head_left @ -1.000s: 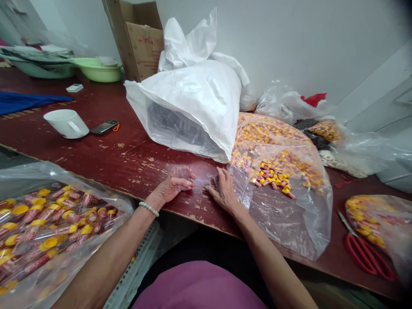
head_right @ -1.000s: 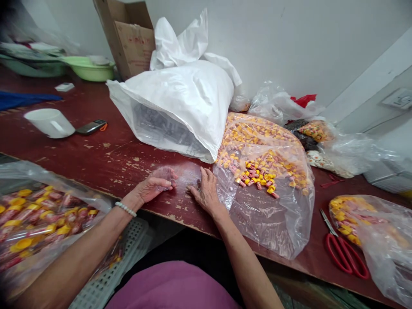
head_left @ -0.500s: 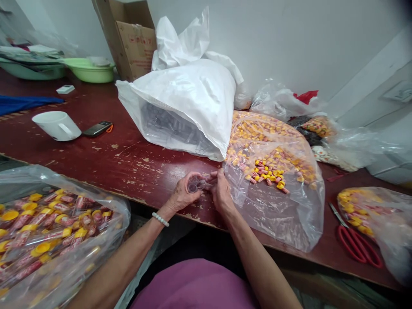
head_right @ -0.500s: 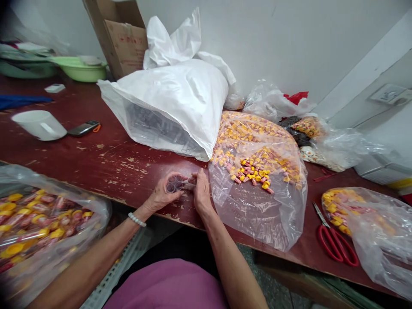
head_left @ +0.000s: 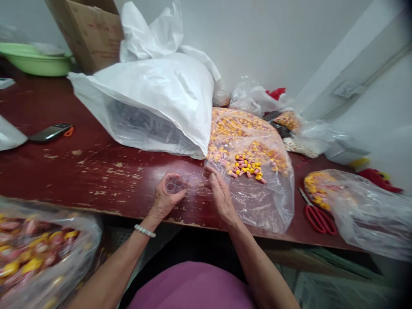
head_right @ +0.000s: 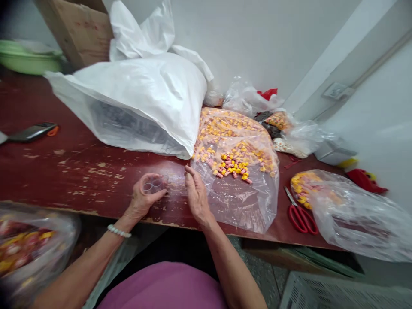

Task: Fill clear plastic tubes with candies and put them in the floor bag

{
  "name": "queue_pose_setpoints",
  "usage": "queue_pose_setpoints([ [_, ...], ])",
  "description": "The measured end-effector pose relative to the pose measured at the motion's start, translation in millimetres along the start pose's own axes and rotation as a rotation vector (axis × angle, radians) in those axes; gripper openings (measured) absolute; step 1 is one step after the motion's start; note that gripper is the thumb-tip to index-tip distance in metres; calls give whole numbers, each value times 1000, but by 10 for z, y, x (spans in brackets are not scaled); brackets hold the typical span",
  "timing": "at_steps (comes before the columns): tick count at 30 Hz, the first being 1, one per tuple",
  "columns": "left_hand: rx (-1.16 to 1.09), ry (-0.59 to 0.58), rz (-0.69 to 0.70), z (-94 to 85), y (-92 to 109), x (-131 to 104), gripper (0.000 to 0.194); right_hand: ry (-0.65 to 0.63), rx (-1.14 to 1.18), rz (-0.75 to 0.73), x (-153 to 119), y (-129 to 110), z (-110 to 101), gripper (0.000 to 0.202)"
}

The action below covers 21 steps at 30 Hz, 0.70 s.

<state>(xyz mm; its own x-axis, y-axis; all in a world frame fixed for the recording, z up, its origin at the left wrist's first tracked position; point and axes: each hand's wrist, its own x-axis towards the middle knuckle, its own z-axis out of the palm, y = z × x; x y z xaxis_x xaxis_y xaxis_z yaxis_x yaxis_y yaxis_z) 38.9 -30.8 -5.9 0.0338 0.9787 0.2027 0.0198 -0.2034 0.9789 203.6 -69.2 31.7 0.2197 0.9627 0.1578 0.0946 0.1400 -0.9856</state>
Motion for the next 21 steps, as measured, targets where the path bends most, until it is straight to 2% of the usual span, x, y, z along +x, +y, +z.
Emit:
queue_pose_setpoints([
  [2,-21,-27,-22,5,-5,11,45,172,-201,-110,66,54,-435,35],
  [4,-31,-59,-30,19,-10,22,45,368,-478,-144,183,190,-920,33],
  [5,-28,-71,-32,28,-12,27,45,424,-666,-130,249,275,-1144,33],
  [6,-18,-79,-31,37,-13,29,44,439,-857,-98,317,362,-1338,34],
  [8,30,-96,-20,57,-16,29,42,430,-966,-81,442,508,-1595,32],
  [10,83,-127,-2,79,-20,21,41,391,-1028,-77,551,586,-1675,32],
  [14,119,-176,24,136,-26,-13,40,240,-1245,9,741,551,-1585,36],
  [16,112,-192,30,168,-27,-32,38,197,-1250,42,804,507,-1555,35],
  [19,69,-223,26,211,-23,-64,38,205,-1210,47,821,490,-1549,35],
  [21,54,-244,24,240,-12,-90,38,278,-1119,13,782,502,-1531,34],
])
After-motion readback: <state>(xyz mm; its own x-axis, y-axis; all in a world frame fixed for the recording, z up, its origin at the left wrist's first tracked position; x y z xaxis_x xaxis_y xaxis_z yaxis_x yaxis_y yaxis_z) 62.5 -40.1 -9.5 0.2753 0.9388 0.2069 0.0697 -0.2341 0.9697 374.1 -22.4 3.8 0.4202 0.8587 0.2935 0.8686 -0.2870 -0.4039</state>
